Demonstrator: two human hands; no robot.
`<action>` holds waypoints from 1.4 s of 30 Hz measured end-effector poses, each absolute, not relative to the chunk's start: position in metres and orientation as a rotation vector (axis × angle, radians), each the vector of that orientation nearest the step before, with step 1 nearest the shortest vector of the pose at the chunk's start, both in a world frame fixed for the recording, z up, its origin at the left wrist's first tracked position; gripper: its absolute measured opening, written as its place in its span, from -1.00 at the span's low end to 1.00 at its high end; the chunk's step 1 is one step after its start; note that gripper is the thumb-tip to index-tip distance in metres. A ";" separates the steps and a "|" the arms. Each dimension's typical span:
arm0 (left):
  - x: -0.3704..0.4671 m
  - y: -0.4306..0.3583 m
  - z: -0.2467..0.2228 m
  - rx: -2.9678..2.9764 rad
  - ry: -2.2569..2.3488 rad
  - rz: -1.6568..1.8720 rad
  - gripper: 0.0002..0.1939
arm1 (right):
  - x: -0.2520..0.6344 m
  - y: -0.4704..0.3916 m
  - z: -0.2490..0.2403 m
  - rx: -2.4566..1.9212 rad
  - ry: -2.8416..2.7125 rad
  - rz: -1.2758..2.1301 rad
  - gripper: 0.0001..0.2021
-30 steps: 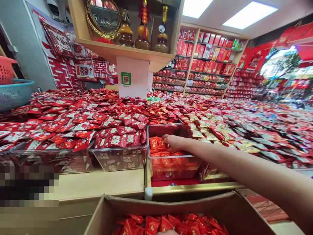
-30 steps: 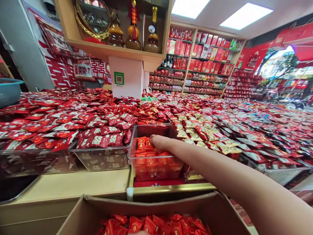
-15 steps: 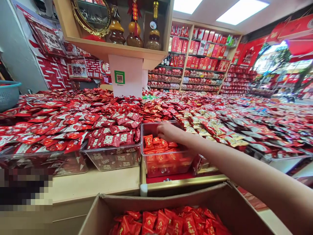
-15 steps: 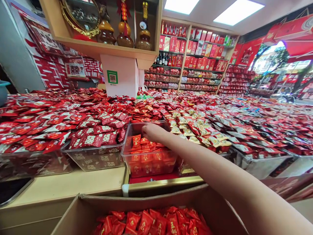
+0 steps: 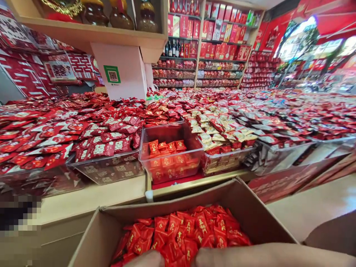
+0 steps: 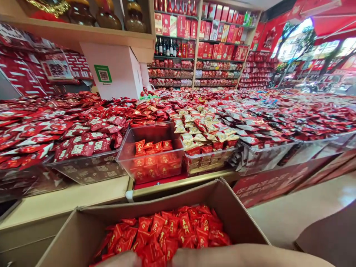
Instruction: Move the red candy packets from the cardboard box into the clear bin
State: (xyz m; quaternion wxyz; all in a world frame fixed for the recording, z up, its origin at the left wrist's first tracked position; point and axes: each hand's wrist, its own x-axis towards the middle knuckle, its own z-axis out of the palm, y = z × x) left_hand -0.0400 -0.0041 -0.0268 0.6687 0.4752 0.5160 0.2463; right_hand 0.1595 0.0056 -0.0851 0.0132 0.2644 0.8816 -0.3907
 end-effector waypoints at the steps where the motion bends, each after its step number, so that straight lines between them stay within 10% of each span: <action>1: -0.043 -0.003 -0.031 1.098 1.178 0.493 -0.83 | 0.161 0.006 -0.081 0.923 2.701 -1.313 -0.69; 6: -0.044 0.009 -0.040 1.131 1.192 0.350 -0.88 | 0.170 0.041 -0.049 1.301 2.415 -1.776 -0.87; 21: -0.010 0.013 -0.006 0.878 1.204 0.664 -0.76 | 0.164 0.045 -0.026 1.397 1.419 -3.012 -0.55; 33: -0.009 0.008 0.023 0.629 1.013 0.788 -0.71 | 0.160 0.050 -0.005 1.429 1.654 -2.823 -0.68; 42: -0.008 0.004 0.009 0.347 1.077 0.897 -0.77 | 0.153 0.019 0.027 1.485 3.246 -1.070 -0.63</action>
